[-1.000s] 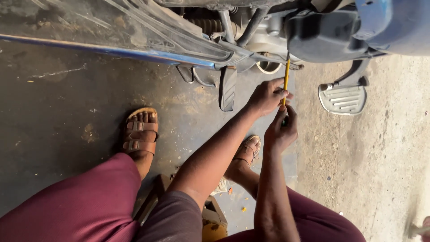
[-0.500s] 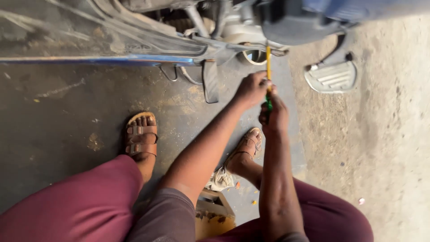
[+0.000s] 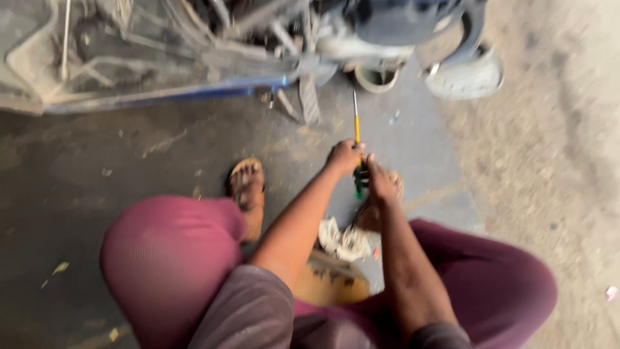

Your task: Repairing a blue scooter by removing body panels and accessing internal engine components using a screwdriver.

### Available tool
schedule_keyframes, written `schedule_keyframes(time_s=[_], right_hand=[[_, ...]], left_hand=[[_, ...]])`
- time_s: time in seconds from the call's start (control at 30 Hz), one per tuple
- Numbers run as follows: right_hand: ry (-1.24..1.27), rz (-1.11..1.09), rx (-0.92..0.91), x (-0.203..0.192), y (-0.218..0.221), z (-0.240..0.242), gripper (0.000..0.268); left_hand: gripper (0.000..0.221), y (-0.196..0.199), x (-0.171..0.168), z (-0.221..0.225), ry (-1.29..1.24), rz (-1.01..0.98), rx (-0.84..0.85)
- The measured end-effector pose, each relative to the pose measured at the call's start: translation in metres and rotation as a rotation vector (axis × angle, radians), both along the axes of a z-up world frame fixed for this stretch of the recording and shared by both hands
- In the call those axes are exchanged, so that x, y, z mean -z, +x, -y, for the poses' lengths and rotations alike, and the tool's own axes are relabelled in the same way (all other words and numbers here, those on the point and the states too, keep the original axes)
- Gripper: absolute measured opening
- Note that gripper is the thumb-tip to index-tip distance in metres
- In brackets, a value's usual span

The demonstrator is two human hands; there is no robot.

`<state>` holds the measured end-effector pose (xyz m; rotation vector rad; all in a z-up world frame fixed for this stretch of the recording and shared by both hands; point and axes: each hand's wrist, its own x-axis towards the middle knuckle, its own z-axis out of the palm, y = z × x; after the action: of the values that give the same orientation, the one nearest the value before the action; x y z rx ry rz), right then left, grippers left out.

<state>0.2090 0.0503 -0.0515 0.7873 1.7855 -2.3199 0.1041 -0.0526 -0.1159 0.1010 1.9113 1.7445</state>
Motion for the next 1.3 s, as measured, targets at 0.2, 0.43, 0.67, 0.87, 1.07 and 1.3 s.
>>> schedule_keyframes(time_s=[0.2,0.43,0.67,0.87,1.07,1.3], right_hand=[[0.464,0.275,-0.101,0.150,0.095,-0.051,0.037],[0.969,0.626,-0.855,0.203,0.191,0.026,0.046],[-0.073,0.434,-0.155,0.147,0.149,-0.031,0.043],[-0.290,-0.197,0.282,-0.067,0.032,-0.033,0.039],[0.800,-0.471,0.691,-0.202,-0.126,-0.007,0.029],[1.791,-0.590,0.190,-0.142,-0.243,0.038,0.061]], left_hand=[[0.041,0.067,0.027,0.079,-0.708,0.148,0.103],[0.038,0.072,-0.037,0.129,-0.810,0.130,0.231],[0.034,0.023,-0.158,0.142,-0.872,-0.365,0.621],[0.033,0.066,-0.324,0.178,-0.850,-0.801,1.062],[0.050,0.086,-0.364,0.201,-0.664,-0.507,1.033],[0.045,0.064,-0.359,0.214,-0.491,-0.754,0.829]])
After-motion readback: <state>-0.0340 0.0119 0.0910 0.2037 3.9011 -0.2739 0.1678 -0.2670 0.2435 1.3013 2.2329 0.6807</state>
